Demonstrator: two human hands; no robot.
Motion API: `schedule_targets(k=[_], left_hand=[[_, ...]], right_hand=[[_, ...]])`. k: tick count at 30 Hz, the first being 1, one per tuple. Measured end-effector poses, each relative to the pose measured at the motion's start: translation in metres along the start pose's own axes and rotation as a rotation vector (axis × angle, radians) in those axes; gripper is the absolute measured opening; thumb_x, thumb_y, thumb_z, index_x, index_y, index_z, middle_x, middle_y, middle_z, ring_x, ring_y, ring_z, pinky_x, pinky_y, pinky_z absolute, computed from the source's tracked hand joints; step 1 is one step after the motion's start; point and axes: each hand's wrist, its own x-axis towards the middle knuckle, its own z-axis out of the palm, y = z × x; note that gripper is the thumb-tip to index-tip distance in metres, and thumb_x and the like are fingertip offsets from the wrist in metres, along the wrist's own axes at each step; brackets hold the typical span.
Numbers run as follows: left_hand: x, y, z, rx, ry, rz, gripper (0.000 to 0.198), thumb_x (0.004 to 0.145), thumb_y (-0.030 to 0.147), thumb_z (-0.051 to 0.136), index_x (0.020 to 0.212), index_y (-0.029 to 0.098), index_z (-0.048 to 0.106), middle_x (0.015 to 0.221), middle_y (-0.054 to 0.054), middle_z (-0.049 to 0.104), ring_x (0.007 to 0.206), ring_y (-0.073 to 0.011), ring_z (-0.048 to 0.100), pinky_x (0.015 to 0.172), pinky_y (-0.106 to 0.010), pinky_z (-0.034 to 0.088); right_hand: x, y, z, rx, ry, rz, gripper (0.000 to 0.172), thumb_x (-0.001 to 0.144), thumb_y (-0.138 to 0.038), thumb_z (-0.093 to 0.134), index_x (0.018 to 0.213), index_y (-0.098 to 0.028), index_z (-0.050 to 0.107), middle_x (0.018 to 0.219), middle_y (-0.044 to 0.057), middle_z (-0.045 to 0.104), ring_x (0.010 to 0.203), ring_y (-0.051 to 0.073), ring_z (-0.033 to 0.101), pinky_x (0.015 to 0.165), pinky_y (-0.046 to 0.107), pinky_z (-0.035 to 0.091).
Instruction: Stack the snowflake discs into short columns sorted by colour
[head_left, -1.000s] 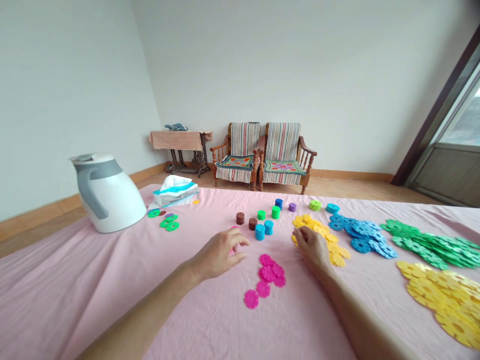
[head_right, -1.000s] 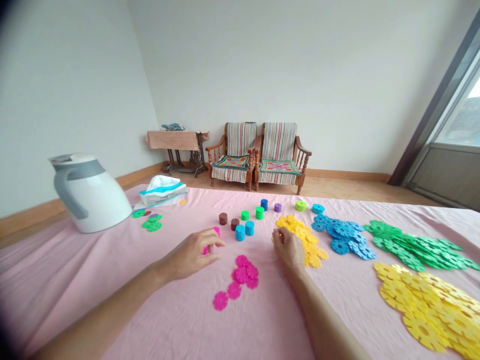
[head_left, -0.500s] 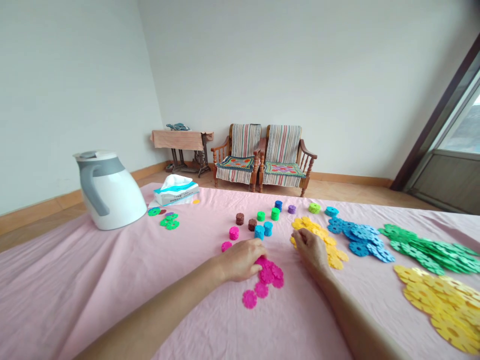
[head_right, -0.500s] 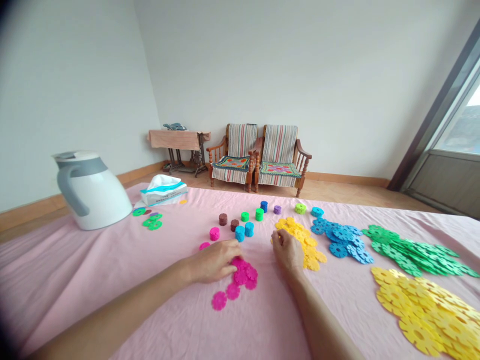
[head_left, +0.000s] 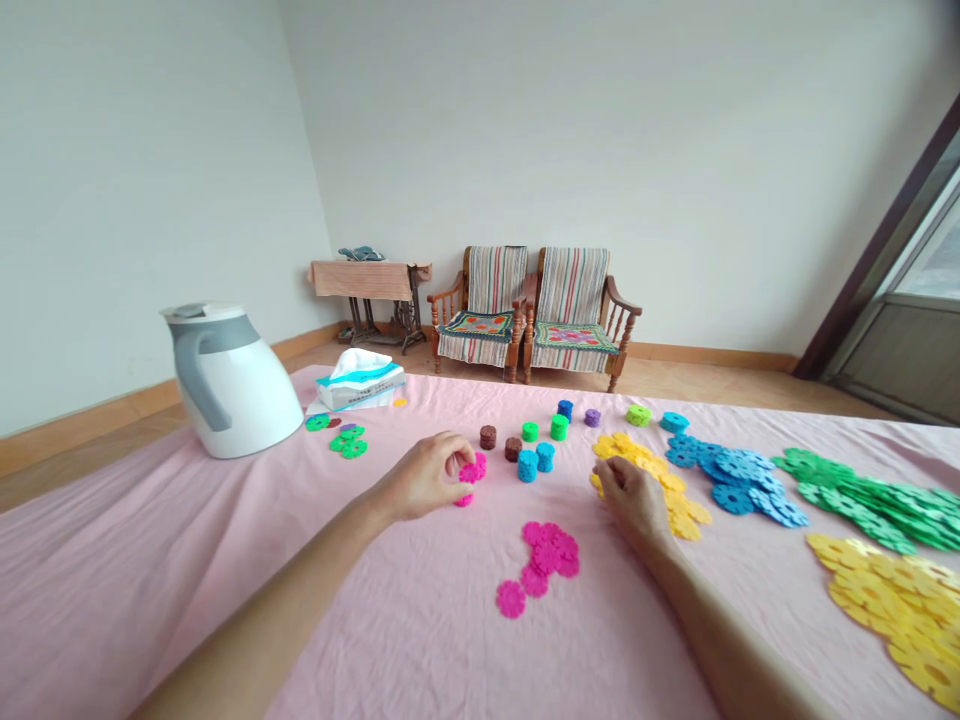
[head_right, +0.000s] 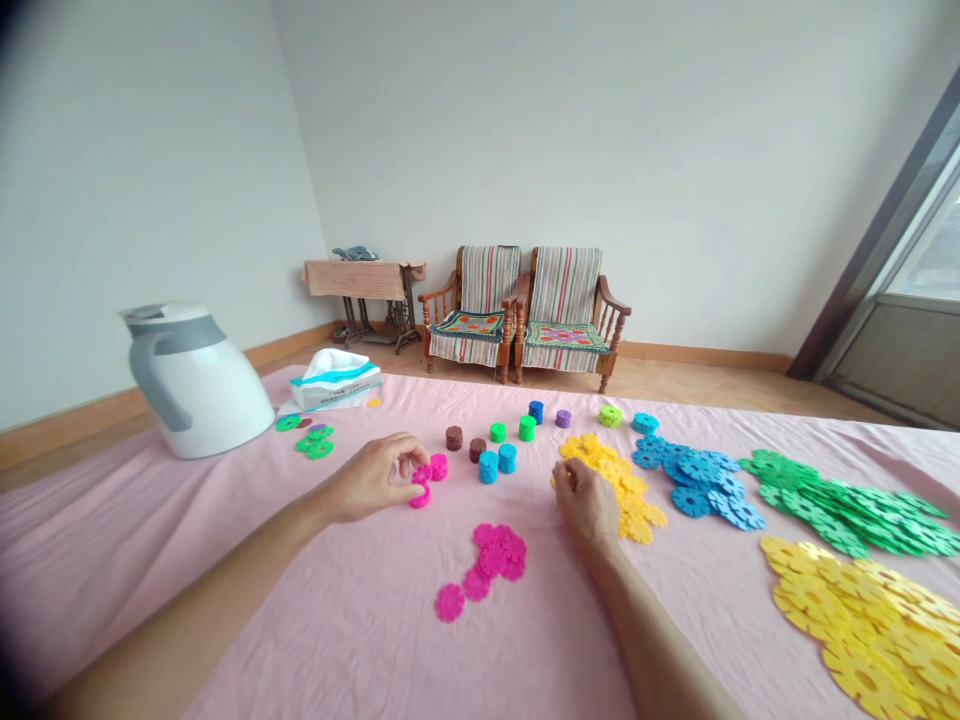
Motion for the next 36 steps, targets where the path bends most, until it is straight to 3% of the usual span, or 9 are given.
schedule_targets(k=[6,26,33,36], left_hand=[[-0.004,-0.020,0.006,0.025,-0.053,-0.031,0.017,0.065,0.020,0.065,0.081,0.017,0.061,0.081,0.000,0.058,0.066,-0.0119,0.053,0.060,-0.021,0.041],[-0.002,-0.021,0.014,0.132,-0.131,0.000,0.020,0.064,0.013,0.060,0.083,0.017,0.064,0.081,-0.001,0.058,0.065,-0.0123,0.052,0.060,-0.020,0.040],[-0.005,0.000,0.010,0.114,-0.060,0.067,0.026,0.071,0.023,0.066,0.096,0.021,0.060,0.095,-0.002,0.057,0.081,-0.0157,0.055,0.073,-0.025,0.043],[-0.007,0.018,0.020,0.070,-0.115,0.160,0.017,0.078,0.024,0.061,0.094,0.018,0.061,0.093,-0.003,0.056,0.075,-0.0140,0.055,0.073,-0.026,0.044]], right_hand=[[0.000,0.002,0.001,0.009,-0.015,0.006,0.035,0.082,-0.042,0.037,0.061,-0.020,0.054,0.054,0.001,0.056,0.054,0.014,0.053,0.050,0.023,0.028],[-0.001,-0.001,0.000,0.013,-0.009,0.012,0.037,0.082,-0.043,0.036,0.059,-0.019,0.051,0.051,0.000,0.050,0.052,0.013,0.049,0.049,0.023,0.026],[0.000,0.000,0.001,0.014,-0.009,0.014,0.036,0.082,-0.043,0.036,0.059,-0.019,0.052,0.051,0.000,0.051,0.052,0.013,0.050,0.050,0.023,0.026],[0.000,0.001,0.002,0.021,-0.008,0.011,0.037,0.083,-0.043,0.036,0.061,-0.019,0.054,0.052,0.000,0.051,0.052,0.014,0.050,0.050,0.023,0.027]])
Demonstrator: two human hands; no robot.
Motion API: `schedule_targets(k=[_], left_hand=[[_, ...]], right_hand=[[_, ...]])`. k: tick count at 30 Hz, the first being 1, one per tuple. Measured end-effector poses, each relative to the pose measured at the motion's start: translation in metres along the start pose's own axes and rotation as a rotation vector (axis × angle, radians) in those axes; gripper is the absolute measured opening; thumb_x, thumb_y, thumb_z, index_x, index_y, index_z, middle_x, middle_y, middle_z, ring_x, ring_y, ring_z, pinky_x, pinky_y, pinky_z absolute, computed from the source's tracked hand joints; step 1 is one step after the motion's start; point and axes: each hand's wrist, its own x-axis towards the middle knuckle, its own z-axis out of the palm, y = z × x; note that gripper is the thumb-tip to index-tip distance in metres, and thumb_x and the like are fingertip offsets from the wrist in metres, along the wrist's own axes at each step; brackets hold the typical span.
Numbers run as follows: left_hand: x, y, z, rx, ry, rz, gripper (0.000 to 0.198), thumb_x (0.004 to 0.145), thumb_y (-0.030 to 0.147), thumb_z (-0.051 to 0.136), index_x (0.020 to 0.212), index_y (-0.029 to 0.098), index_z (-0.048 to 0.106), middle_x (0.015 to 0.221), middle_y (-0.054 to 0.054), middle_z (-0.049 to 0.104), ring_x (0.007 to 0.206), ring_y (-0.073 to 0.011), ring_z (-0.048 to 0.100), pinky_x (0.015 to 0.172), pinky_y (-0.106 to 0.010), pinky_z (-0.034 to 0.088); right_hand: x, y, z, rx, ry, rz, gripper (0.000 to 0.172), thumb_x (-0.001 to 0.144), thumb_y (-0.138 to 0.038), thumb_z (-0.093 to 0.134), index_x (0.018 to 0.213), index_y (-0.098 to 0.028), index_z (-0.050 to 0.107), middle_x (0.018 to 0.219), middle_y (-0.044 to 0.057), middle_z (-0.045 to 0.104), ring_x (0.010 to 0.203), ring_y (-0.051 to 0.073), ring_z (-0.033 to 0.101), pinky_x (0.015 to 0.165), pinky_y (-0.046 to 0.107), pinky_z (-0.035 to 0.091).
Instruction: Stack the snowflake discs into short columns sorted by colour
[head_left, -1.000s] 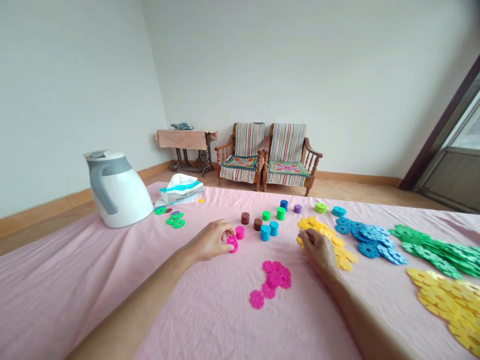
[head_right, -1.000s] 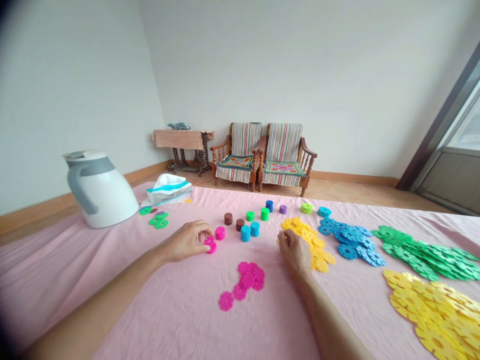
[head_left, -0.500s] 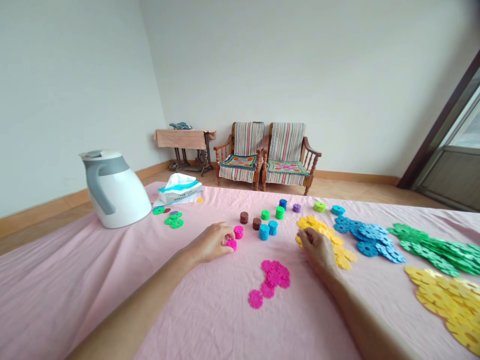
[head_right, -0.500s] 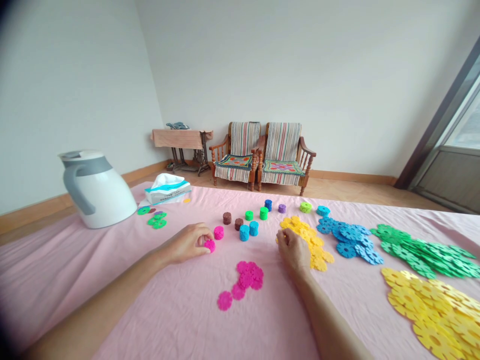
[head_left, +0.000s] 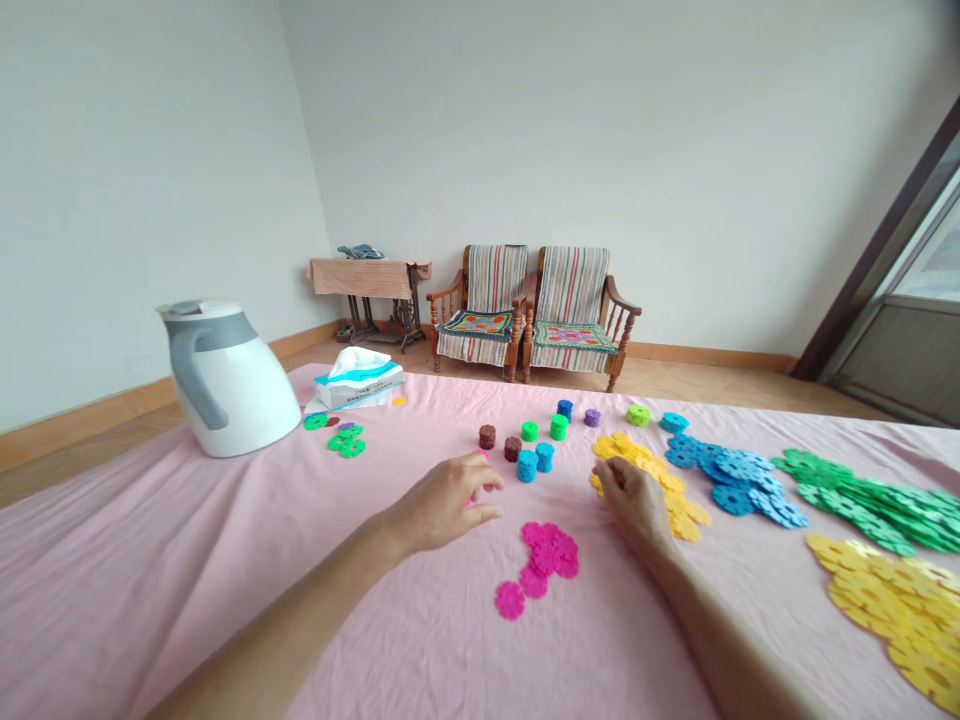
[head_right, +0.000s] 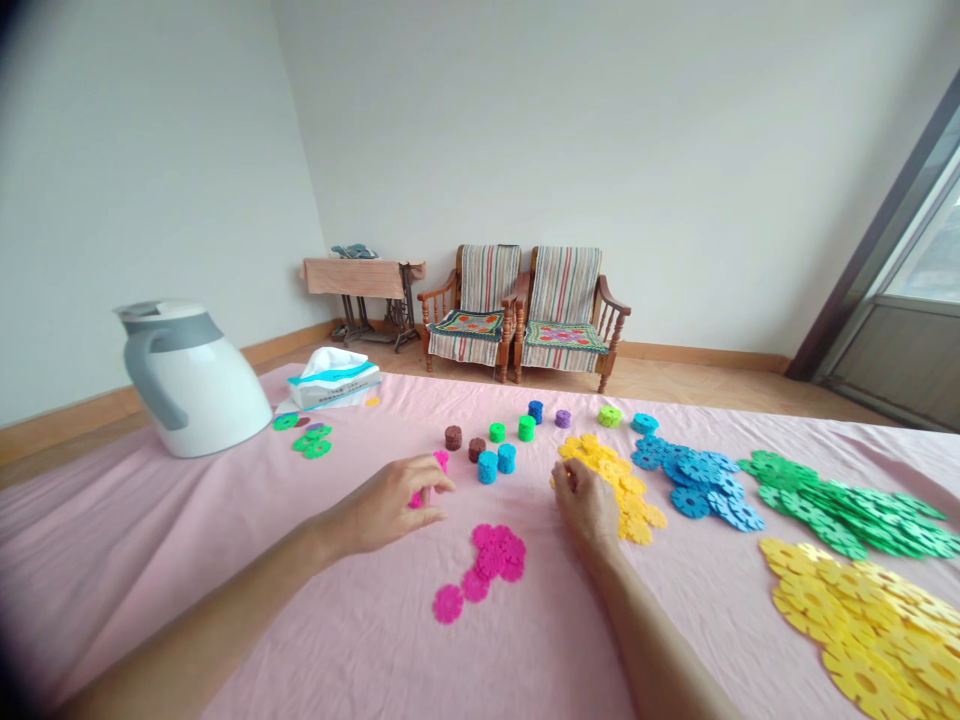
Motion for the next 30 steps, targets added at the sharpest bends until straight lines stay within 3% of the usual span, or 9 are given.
schedule_targets(k=[4,8,15,19,23,28,30], left_hand=[[0.004,0.020,0.025,-0.048,-0.079,0.090,0.025,0.079,0.016,0.058,0.104,0.020,0.059,0.100,-0.005,0.055,0.088,-0.0166,0.055,0.081,-0.027,0.044],[0.009,0.027,0.044,-0.040,-0.097,0.088,0.030,0.077,0.013,0.059,0.106,0.022,0.060,0.098,-0.004,0.055,0.094,-0.0189,0.053,0.085,-0.028,0.043],[0.013,0.022,0.045,-0.098,-0.089,-0.002,0.021,0.068,0.013,0.064,0.089,0.017,0.061,0.090,-0.003,0.055,0.081,-0.0161,0.054,0.072,-0.024,0.044],[0.012,0.019,0.047,-0.145,-0.076,0.016,0.017,0.063,0.015,0.064,0.079,0.016,0.058,0.082,-0.001,0.055,0.074,-0.0139,0.053,0.064,-0.021,0.043],[0.007,0.006,0.035,-0.171,-0.060,-0.012,0.020,0.060,0.013,0.063,0.078,0.016,0.058,0.076,0.000,0.056,0.067,-0.0121,0.052,0.060,-0.021,0.042],[-0.001,-0.024,-0.002,-0.120,0.122,-0.115,0.020,0.064,0.010,0.060,0.083,0.016,0.060,0.082,0.000,0.058,0.072,-0.0122,0.053,0.065,-0.021,0.042],[-0.004,-0.033,-0.013,-0.077,0.129,-0.161,0.019,0.064,0.012,0.061,0.082,0.017,0.061,0.081,0.000,0.058,0.073,-0.0130,0.053,0.066,-0.022,0.041]], right_hand=[[0.000,0.000,0.000,-0.006,0.002,0.002,0.037,0.082,-0.043,0.036,0.060,-0.020,0.053,0.051,0.000,0.051,0.052,0.014,0.050,0.049,0.023,0.027],[0.000,-0.001,-0.002,-0.005,0.004,-0.001,0.037,0.082,-0.042,0.036,0.058,-0.019,0.051,0.051,-0.001,0.050,0.051,0.013,0.049,0.049,0.023,0.027],[0.000,0.000,-0.001,-0.016,-0.007,0.006,0.036,0.083,-0.043,0.035,0.060,-0.020,0.052,0.052,0.000,0.051,0.053,0.014,0.050,0.050,0.023,0.027],[0.000,0.001,0.000,-0.018,-0.006,0.000,0.036,0.082,-0.043,0.036,0.061,-0.019,0.053,0.053,0.001,0.053,0.054,0.014,0.051,0.050,0.023,0.027],[0.000,0.000,0.000,-0.011,-0.006,-0.005,0.036,0.082,-0.043,0.036,0.060,-0.019,0.053,0.053,0.001,0.054,0.054,0.014,0.052,0.050,0.023,0.028],[-0.001,-0.001,-0.001,-0.008,-0.002,-0.002,0.036,0.082,-0.043,0.037,0.060,-0.019,0.052,0.052,0.000,0.053,0.053,0.014,0.051,0.050,0.023,0.027],[-0.001,-0.001,-0.002,0.000,-0.006,-0.002,0.036,0.082,-0.044,0.037,0.061,-0.020,0.053,0.053,0.000,0.054,0.053,0.014,0.051,0.050,0.023,0.028]])
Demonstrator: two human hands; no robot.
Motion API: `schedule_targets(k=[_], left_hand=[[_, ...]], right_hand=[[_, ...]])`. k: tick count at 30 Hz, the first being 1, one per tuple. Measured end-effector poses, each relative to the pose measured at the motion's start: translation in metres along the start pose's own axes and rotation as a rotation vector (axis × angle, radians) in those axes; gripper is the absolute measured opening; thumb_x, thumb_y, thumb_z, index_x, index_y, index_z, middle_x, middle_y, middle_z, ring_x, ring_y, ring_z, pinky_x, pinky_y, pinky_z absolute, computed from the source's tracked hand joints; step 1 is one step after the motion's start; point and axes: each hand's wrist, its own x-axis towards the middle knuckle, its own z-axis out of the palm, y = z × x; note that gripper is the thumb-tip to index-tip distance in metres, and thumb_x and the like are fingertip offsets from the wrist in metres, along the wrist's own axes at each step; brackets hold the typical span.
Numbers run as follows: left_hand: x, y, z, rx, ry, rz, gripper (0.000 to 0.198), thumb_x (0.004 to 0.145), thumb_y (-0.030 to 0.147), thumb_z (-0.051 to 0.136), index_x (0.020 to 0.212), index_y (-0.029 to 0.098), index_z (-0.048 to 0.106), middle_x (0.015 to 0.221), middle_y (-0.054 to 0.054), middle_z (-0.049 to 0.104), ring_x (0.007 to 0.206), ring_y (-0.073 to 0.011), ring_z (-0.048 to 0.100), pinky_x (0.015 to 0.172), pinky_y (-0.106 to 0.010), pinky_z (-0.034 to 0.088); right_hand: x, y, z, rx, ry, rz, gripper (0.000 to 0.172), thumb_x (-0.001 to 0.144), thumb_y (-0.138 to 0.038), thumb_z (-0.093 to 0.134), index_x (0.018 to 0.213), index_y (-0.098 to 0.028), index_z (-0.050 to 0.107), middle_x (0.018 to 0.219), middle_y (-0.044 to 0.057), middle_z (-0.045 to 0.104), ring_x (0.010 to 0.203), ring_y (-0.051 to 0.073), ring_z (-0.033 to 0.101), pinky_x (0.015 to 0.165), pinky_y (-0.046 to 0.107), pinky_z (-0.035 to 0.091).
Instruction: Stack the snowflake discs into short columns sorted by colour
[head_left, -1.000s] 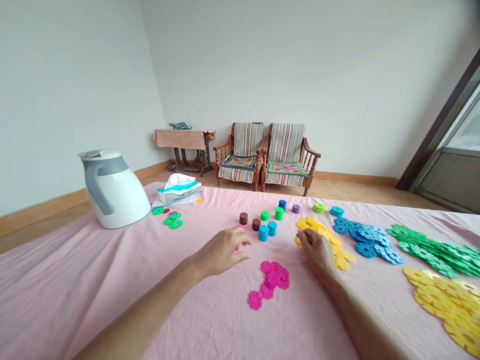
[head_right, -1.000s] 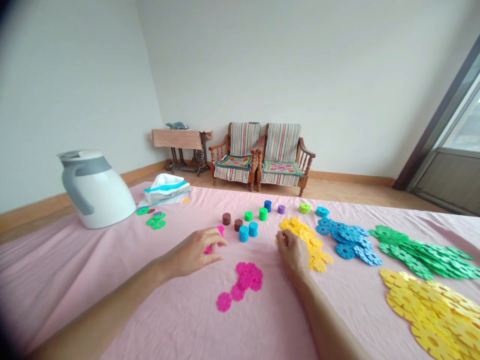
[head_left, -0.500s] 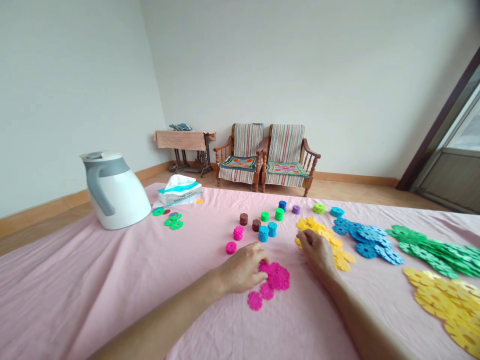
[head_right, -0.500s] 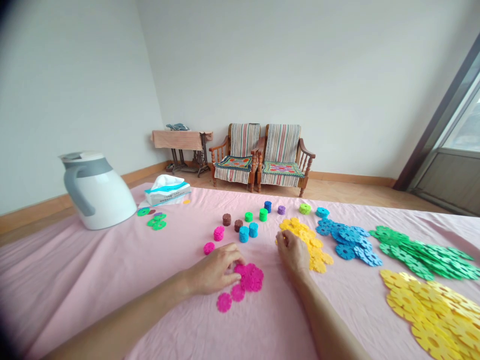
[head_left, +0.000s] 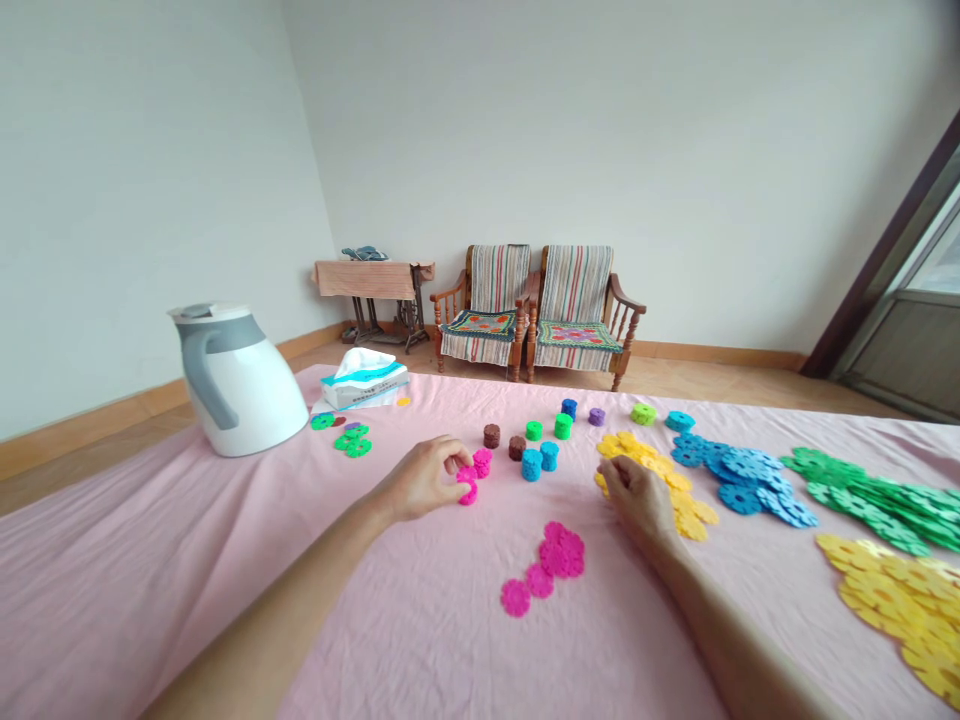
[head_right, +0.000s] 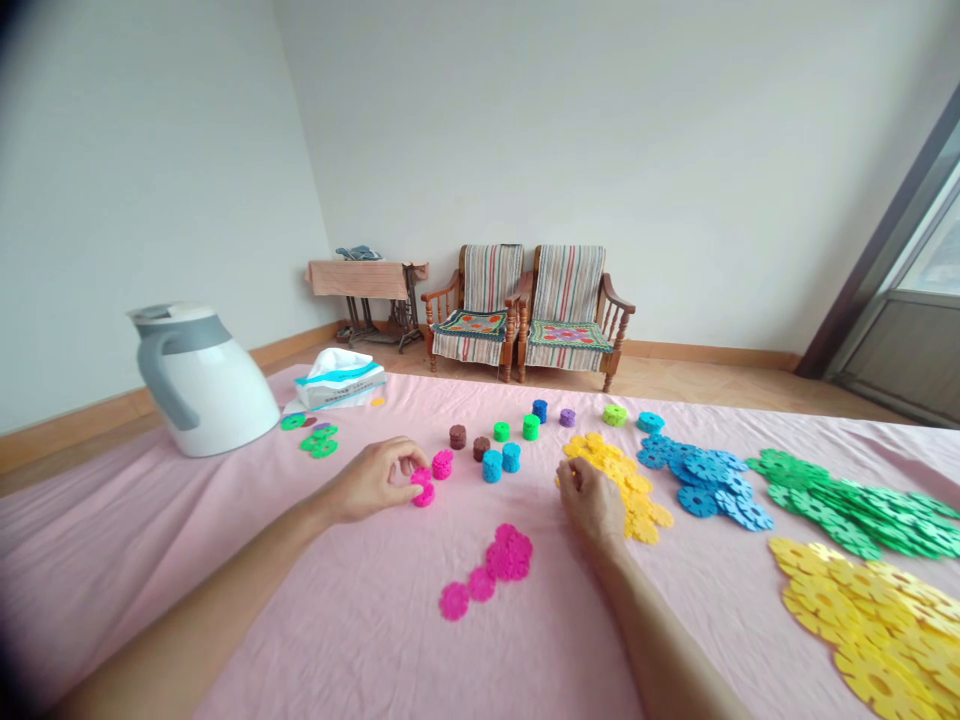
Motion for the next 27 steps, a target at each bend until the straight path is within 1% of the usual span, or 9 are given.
schedule_targets(k=[3,7,11,17,23,25,27], left_hand=[[-0.001,-0.004,-0.006,0.043,-0.044,-0.020,0.016,0.064,0.015,0.062,0.080,0.017,0.061,0.081,0.000,0.059,0.073,-0.0134,0.053,0.066,-0.022,0.041],[-0.002,-0.004,0.000,0.065,-0.072,0.019,0.017,0.065,0.015,0.062,0.081,0.017,0.060,0.082,0.000,0.058,0.074,-0.0137,0.053,0.067,-0.023,0.041],[-0.003,-0.007,0.006,0.082,-0.096,0.016,0.019,0.063,0.013,0.061,0.082,0.018,0.059,0.085,0.000,0.058,0.073,-0.0135,0.053,0.067,-0.023,0.041],[-0.003,-0.010,0.010,0.077,-0.075,0.016,0.018,0.064,0.013,0.060,0.081,0.017,0.059,0.084,0.000,0.059,0.071,-0.0129,0.054,0.066,-0.022,0.041],[-0.003,-0.012,0.013,0.071,-0.086,0.006,0.017,0.065,0.014,0.059,0.082,0.017,0.059,0.082,0.001,0.060,0.070,-0.0126,0.055,0.065,-0.022,0.040],[-0.002,-0.011,0.013,0.066,-0.088,0.004,0.017,0.065,0.013,0.060,0.081,0.017,0.059,0.082,0.001,0.060,0.069,-0.0125,0.054,0.065,-0.022,0.041],[-0.002,-0.008,0.010,0.058,-0.063,0.013,0.019,0.066,0.013,0.061,0.084,0.017,0.060,0.085,0.000,0.060,0.073,-0.0130,0.054,0.067,-0.023,0.041]], right_hand=[[0.000,0.001,0.000,0.001,0.002,0.003,0.036,0.082,-0.045,0.037,0.062,-0.020,0.053,0.053,0.000,0.054,0.053,0.014,0.050,0.050,0.023,0.028],[0.001,0.002,0.001,-0.004,0.001,-0.004,0.036,0.082,-0.045,0.037,0.063,-0.020,0.054,0.053,0.000,0.054,0.053,0.014,0.051,0.050,0.023,0.028],[0.001,0.003,0.001,-0.010,0.005,-0.018,0.037,0.082,-0.044,0.036,0.061,-0.019,0.054,0.052,0.000,0.052,0.052,0.014,0.050,0.049,0.023,0.027],[0.000,0.003,0.001,-0.026,0.013,-0.020,0.037,0.082,-0.044,0.036,0.058,-0.019,0.051,0.050,-0.001,0.050,0.051,0.013,0.048,0.048,0.023,0.026],[0.001,0.004,0.002,-0.021,0.008,-0.020,0.037,0.081,-0.045,0.037,0.060,-0.019,0.053,0.051,0.000,0.051,0.051,0.013,0.048,0.049,0.023,0.027],[0.002,0.004,0.002,-0.013,0.009,-0.020,0.037,0.081,-0.045,0.037,0.061,-0.019,0.054,0.051,0.000,0.052,0.051,0.013,0.049,0.048,0.023,0.027],[0.002,0.003,0.002,-0.008,0.008,-0.021,0.038,0.081,-0.045,0.037,0.061,-0.019,0.055,0.051,0.001,0.053,0.051,0.014,0.049,0.048,0.023,0.027]])
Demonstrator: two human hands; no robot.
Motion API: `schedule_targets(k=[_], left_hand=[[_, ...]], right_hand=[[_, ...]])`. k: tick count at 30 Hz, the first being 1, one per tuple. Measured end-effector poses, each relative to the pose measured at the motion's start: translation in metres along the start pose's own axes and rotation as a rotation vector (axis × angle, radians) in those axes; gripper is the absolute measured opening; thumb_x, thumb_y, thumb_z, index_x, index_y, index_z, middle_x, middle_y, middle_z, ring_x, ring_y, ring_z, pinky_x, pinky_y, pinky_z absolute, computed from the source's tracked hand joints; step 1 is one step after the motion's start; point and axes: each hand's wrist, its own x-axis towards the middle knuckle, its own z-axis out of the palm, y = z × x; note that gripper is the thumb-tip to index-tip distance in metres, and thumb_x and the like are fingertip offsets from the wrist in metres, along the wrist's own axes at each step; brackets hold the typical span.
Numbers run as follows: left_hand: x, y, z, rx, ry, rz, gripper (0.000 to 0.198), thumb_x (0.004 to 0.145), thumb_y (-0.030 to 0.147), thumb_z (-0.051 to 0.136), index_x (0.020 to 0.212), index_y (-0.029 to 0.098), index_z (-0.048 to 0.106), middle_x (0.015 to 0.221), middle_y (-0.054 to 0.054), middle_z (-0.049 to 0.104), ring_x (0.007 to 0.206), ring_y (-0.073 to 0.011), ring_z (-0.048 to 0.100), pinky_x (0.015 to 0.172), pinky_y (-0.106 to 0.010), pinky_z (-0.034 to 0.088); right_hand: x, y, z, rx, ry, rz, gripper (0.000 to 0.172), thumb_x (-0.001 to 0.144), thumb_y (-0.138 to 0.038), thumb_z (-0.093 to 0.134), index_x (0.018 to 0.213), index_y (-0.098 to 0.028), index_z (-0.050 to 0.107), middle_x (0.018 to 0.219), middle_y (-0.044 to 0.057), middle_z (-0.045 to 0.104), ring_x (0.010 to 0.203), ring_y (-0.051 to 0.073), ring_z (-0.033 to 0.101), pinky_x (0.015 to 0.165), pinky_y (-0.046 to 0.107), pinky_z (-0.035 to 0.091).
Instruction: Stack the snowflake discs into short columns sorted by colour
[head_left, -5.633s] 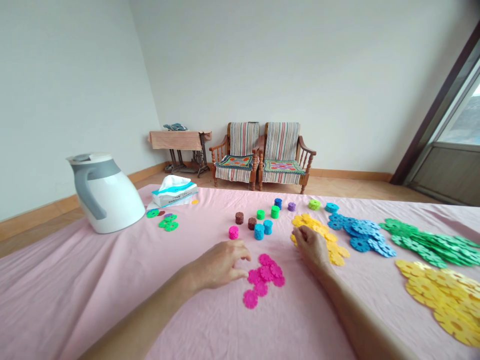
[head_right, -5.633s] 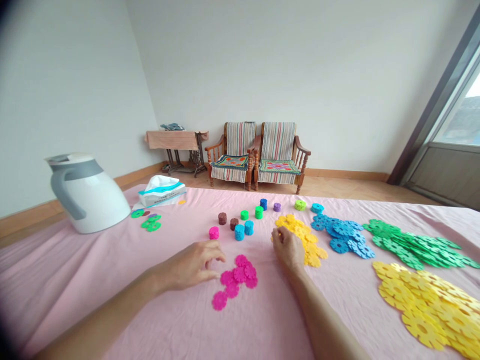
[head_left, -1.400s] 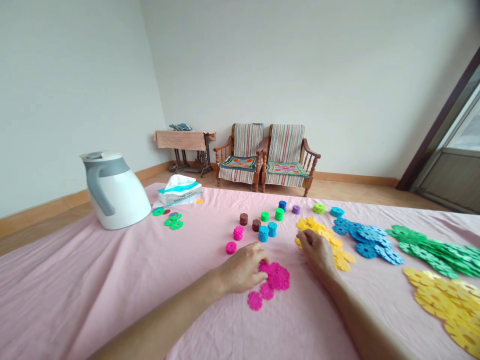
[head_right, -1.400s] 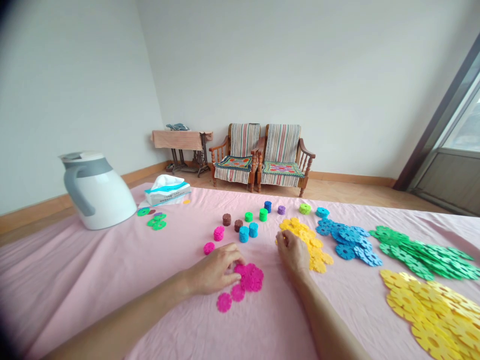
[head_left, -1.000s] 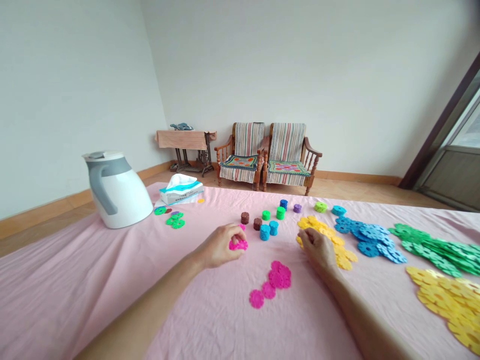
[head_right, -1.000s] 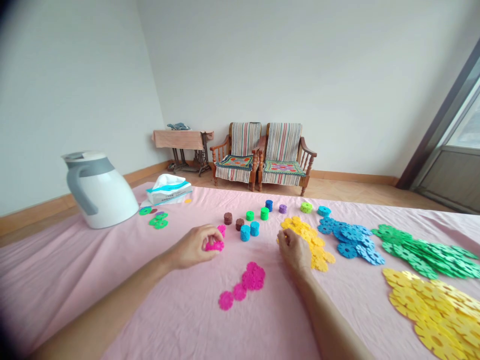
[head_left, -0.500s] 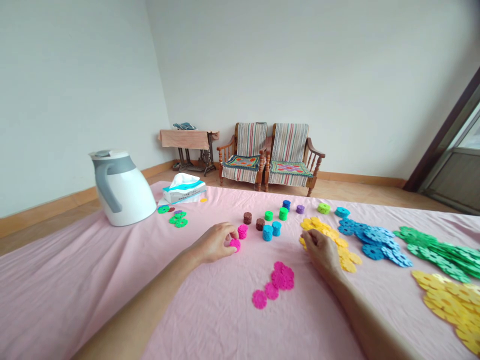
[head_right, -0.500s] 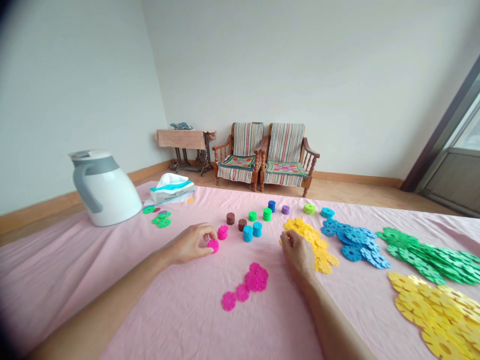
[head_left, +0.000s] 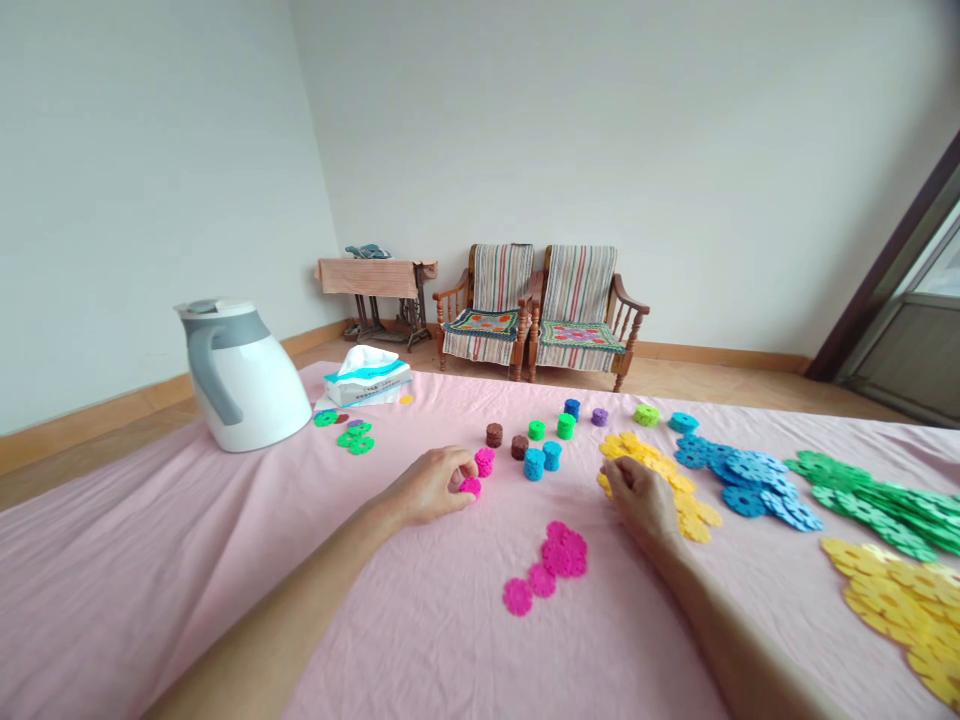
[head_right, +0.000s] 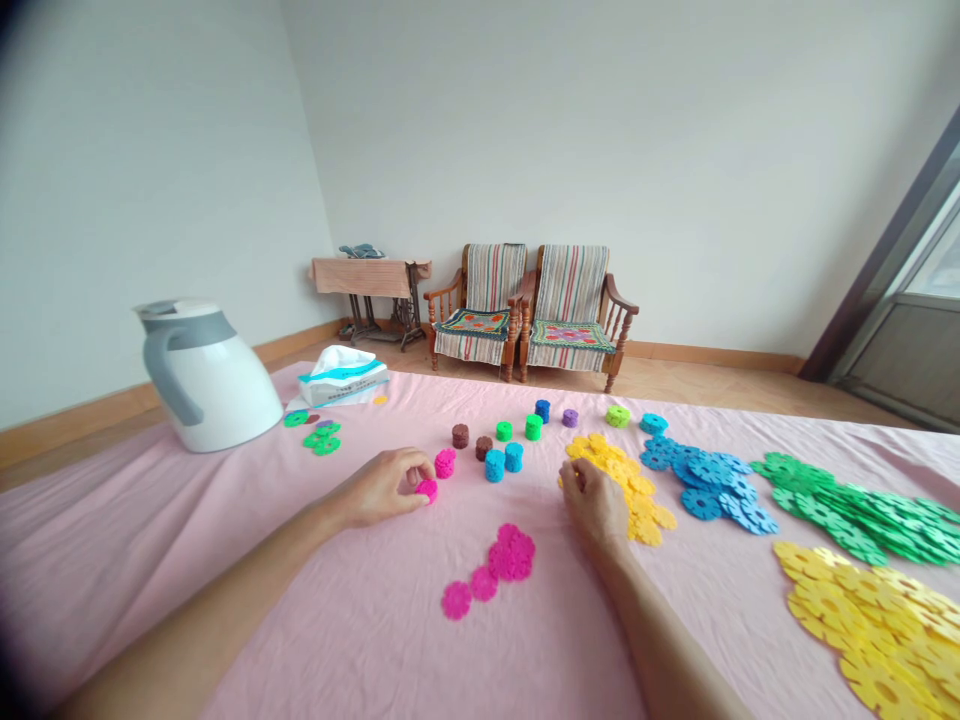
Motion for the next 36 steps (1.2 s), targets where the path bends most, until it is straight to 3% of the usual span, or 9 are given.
schedule_targets(k=[4,8,10,14,19,27,30,36], left_hand=[[-0.003,0.022,-0.009,-0.027,0.008,0.055,0.015,0.069,0.018,0.065,0.083,0.017,0.060,0.086,-0.001,0.059,0.078,-0.0139,0.054,0.071,-0.024,0.041],[-0.011,0.052,-0.005,-0.105,-0.303,0.176,0.015,0.068,0.025,0.069,0.076,0.016,0.060,0.075,0.001,0.056,0.066,-0.0114,0.052,0.060,-0.021,0.040],[-0.015,0.063,0.003,-0.101,-0.379,0.227,0.024,0.064,0.028,0.073,0.080,0.017,0.059,0.077,0.001,0.056,0.066,-0.0118,0.051,0.058,-0.021,0.039],[-0.019,0.071,0.015,-0.063,-0.410,0.278,0.028,0.062,0.027,0.075,0.080,0.018,0.055,0.080,0.001,0.055,0.066,-0.0118,0.051,0.058,-0.021,0.038],[-0.019,0.073,0.017,-0.045,-0.415,0.286,0.023,0.064,0.023,0.073,0.074,0.018,0.053,0.077,0.001,0.054,0.066,-0.0118,0.051,0.058,-0.020,0.039],[-0.023,0.078,0.023,0.079,-0.325,0.301,0.015,0.059,0.011,0.056,0.067,0.019,0.046,0.073,-0.001,0.054,0.069,-0.0159,0.052,0.061,-0.024,0.040],[-0.019,0.063,0.012,0.071,-0.261,0.247,0.017,0.058,0.012,0.057,0.072,0.019,0.050,0.074,0.000,0.055,0.069,-0.0152,0.052,0.063,-0.024,0.041],[-0.005,0.021,-0.014,0.030,0.002,0.093,0.021,0.062,0.009,0.054,0.081,0.018,0.055,0.080,0.000,0.056,0.070,-0.0127,0.052,0.065,-0.022,0.041]], right_hand=[[0.000,0.000,0.000,-0.002,0.011,0.003,0.038,0.081,-0.045,0.036,0.061,-0.019,0.056,0.052,0.001,0.054,0.051,0.014,0.049,0.048,0.023,0.026],[0.000,0.001,0.001,0.005,0.020,-0.003,0.038,0.081,-0.044,0.036,0.061,-0.018,0.057,0.053,0.002,0.055,0.051,0.014,0.050,0.048,0.023,0.026],[0.000,0.002,0.001,0.014,0.023,-0.006,0.038,0.081,-0.044,0.037,0.061,-0.018,0.057,0.053,0.001,0.054,0.051,0.013,0.049,0.048,0.023,0.026],[0.000,0.002,0.001,0.012,0.022,-0.008,0.038,0.081,-0.043,0.036,0.061,-0.018,0.056,0.053,0.001,0.055,0.052,0.013,0.050,0.048,0.023,0.027],[0.000,0.000,0.000,0.004,0.017,0.008,0.037,0.081,-0.044,0.036,0.062,-0.019,0.056,0.055,0.001,0.056,0.053,0.014,0.051,0.049,0.023,0.027],[-0.001,-0.001,-0.001,0.004,0.011,0.003,0.038,0.081,-0.044,0.036,0.060,-0.019,0.055,0.051,0.000,0.053,0.051,0.014,0.050,0.048,0.023,0.027],[-0.001,-0.001,-0.001,-0.004,0.005,0.010,0.037,0.082,-0.043,0.036,0.060,-0.019,0.054,0.051,0.001,0.053,0.052,0.014,0.051,0.049,0.023,0.027],[-0.001,0.000,0.000,0.008,0.000,0.010,0.037,0.082,-0.044,0.037,0.061,-0.019,0.053,0.051,0.000,0.053,0.052,0.014,0.050,0.049,0.023,0.028]])
